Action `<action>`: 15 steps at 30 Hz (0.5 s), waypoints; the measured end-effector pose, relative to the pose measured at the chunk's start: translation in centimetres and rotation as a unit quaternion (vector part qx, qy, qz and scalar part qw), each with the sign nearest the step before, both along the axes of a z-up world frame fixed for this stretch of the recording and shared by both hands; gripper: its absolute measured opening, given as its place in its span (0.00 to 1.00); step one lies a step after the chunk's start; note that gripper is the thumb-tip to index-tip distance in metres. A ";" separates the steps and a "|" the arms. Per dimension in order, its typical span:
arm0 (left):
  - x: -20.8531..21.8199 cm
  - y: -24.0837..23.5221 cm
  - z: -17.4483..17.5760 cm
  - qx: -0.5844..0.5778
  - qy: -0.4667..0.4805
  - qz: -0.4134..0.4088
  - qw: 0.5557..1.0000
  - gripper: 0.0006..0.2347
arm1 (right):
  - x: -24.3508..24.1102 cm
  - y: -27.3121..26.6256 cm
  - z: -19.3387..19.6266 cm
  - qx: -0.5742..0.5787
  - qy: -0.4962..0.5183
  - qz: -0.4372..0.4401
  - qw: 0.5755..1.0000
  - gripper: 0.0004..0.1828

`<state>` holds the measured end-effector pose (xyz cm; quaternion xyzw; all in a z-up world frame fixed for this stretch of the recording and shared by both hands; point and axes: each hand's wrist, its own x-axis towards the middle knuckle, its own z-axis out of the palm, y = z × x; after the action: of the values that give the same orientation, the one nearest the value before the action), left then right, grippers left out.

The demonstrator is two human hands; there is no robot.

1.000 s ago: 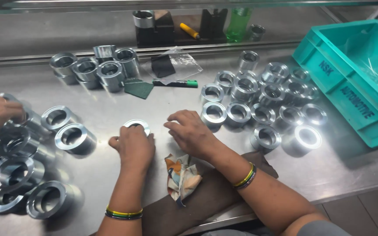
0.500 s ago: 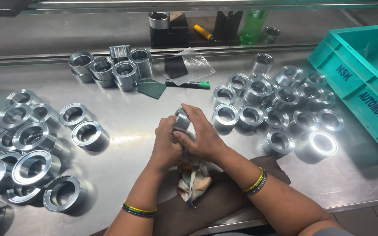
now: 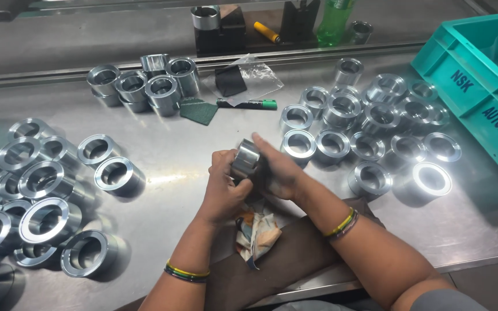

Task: Inspecting, cleaning, and sorting metal rings at an industrial workstation.

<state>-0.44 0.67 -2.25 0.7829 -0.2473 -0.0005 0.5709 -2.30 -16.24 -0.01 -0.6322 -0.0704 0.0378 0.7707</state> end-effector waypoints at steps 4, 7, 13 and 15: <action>0.5 -0.3 -0.5 -0.005 -0.018 -0.005 1.000 0.26 | -0.1 0.1 -0.1 0.148 0.153 0.006 0.977 0.36; 0.7 0.0 -0.4 -0.020 -0.003 0.003 1.000 0.23 | -0.7 1.0 0.8 -0.143 -0.069 -0.067 0.985 0.36; 0.4 -0.3 0.1 -0.038 -0.012 -0.002 0.999 0.23 | -0.3 0.1 1.1 0.259 0.224 0.042 0.939 0.31; 0.5 -0.2 0.0 -0.052 0.003 -0.004 0.999 0.21 | -0.8 0.6 1.3 0.113 0.137 -0.010 0.984 0.30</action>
<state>0.02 0.49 -2.27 0.7511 -0.2485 0.0075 0.6116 -3.13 -15.64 1.25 -0.5309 0.0389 0.1082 0.8396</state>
